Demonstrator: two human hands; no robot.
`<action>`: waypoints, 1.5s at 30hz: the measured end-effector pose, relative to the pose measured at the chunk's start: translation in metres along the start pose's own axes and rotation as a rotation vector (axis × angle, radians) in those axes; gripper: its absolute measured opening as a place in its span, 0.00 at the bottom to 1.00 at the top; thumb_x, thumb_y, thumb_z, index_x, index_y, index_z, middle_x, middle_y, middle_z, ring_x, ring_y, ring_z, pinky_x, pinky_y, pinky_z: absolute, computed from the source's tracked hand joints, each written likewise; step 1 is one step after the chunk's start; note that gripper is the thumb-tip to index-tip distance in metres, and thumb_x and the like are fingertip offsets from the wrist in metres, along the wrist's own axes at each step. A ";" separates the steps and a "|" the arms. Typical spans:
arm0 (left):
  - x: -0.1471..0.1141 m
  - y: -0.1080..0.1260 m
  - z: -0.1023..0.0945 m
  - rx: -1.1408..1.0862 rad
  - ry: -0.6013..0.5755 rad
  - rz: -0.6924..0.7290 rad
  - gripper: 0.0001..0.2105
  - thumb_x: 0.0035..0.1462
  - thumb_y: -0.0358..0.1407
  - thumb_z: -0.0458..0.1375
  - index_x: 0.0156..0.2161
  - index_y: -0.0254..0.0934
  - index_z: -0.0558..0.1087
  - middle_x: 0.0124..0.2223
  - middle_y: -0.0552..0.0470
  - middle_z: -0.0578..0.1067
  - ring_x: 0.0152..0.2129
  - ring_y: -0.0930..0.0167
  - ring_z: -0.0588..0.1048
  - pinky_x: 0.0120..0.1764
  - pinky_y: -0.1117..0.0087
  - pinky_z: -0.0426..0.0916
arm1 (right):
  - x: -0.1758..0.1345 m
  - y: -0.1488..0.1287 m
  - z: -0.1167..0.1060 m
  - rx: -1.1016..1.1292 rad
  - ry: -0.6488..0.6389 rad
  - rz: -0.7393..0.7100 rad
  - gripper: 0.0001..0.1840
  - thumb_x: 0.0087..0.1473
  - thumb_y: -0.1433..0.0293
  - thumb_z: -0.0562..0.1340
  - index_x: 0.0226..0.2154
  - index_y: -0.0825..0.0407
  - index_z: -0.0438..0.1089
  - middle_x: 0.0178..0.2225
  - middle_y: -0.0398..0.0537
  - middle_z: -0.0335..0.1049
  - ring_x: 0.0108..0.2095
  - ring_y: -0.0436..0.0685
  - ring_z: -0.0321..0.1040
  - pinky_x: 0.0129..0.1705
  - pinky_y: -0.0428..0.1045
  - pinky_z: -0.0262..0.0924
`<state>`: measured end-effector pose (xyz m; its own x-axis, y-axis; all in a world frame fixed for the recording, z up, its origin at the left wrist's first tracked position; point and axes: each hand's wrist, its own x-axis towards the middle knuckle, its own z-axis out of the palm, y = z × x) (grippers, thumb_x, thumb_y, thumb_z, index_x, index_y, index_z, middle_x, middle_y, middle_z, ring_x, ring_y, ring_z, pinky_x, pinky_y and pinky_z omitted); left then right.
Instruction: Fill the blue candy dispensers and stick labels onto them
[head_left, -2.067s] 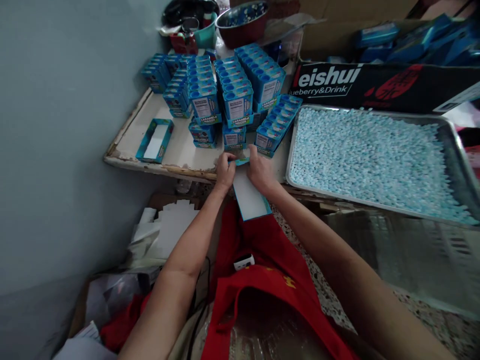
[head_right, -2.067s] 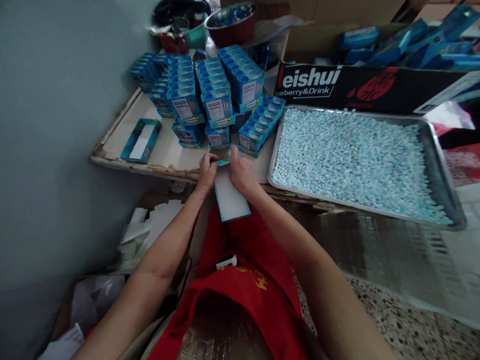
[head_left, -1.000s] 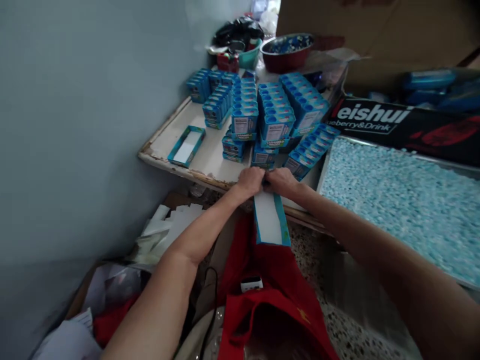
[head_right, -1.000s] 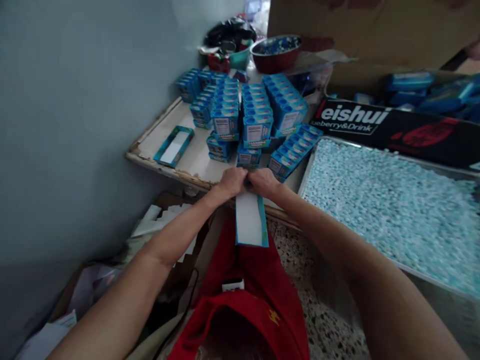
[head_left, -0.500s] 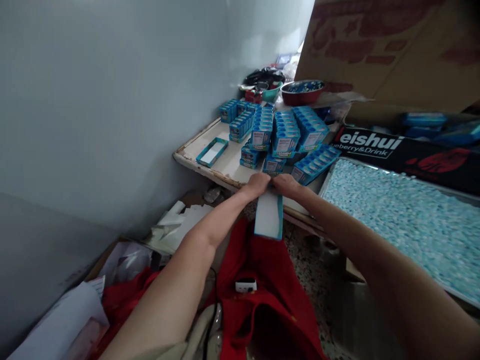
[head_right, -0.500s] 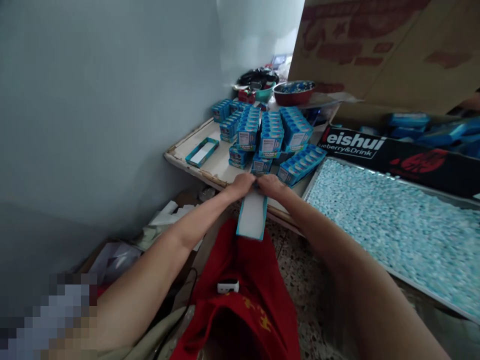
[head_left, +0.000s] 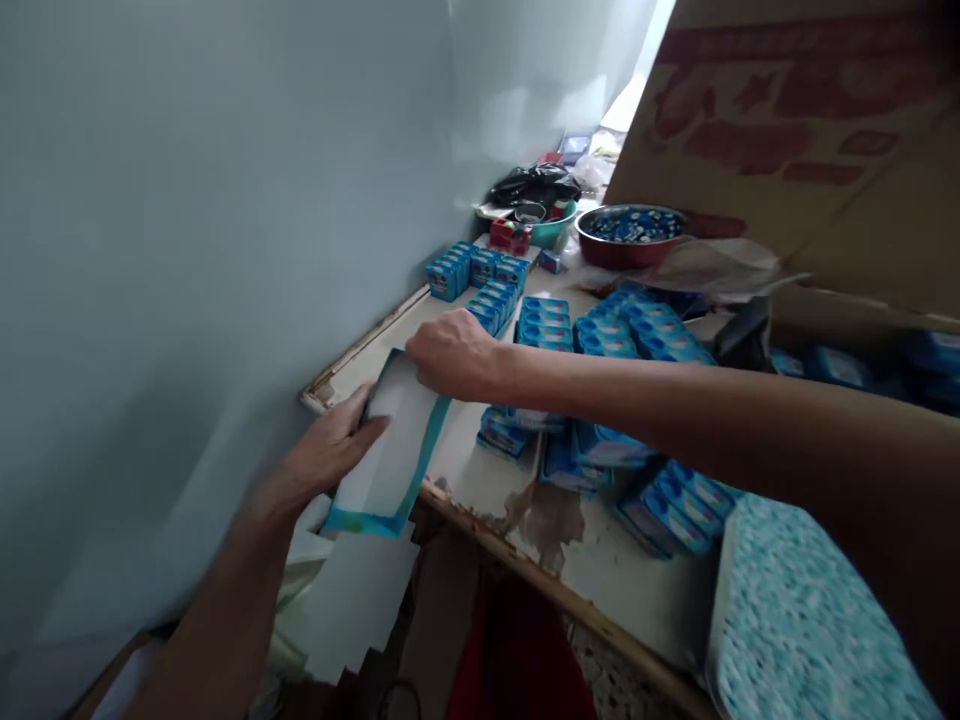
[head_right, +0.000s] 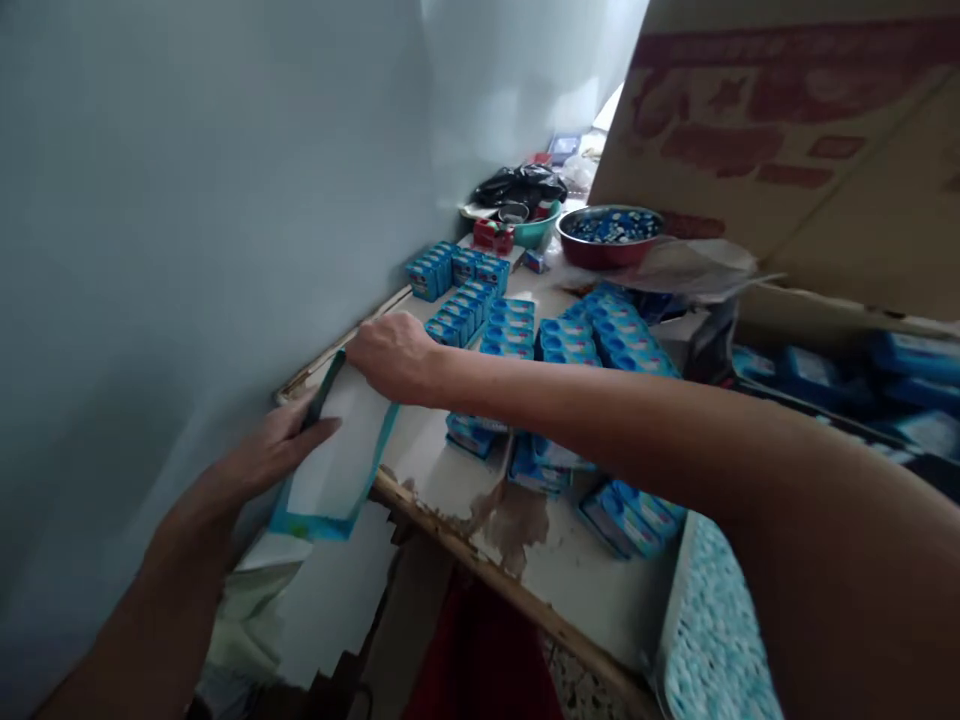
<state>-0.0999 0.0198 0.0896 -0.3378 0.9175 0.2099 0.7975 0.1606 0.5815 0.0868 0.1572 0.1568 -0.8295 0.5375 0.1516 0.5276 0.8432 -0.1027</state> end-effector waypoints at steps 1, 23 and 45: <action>0.021 -0.005 -0.004 -0.004 -0.057 0.024 0.26 0.56 0.46 0.60 0.60 0.49 0.76 0.54 0.52 0.80 0.53 0.58 0.77 0.55 0.61 0.73 | 0.026 0.009 0.000 -0.021 -0.010 -0.013 0.12 0.63 0.70 0.61 0.41 0.50 0.81 0.36 0.56 0.80 0.45 0.66 0.76 0.46 0.56 0.64; 0.287 -0.120 0.096 0.177 -0.378 -0.256 0.25 0.64 0.30 0.53 0.66 0.31 0.68 0.54 0.34 0.76 0.52 0.57 0.77 0.53 0.64 0.70 | 0.289 0.203 0.115 0.046 -0.057 0.580 0.56 0.62 0.42 0.58 0.75 0.62 0.41 0.75 0.76 0.37 0.76 0.77 0.34 0.72 0.70 0.33; 0.219 -0.156 0.125 0.159 -0.083 -0.203 0.20 0.68 0.29 0.50 0.60 0.32 0.75 0.43 0.38 0.75 0.43 0.58 0.75 0.47 0.60 0.70 | 0.305 0.224 0.159 -0.066 -0.078 0.525 0.56 0.44 0.62 0.70 0.73 0.51 0.52 0.59 0.65 0.59 0.57 0.75 0.55 0.63 0.70 0.44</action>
<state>-0.2354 0.2410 -0.0535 -0.4618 0.8864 0.0326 0.7882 0.3933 0.4733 -0.0770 0.5095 0.0239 -0.4605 0.8874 0.0230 0.8837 0.4607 -0.0830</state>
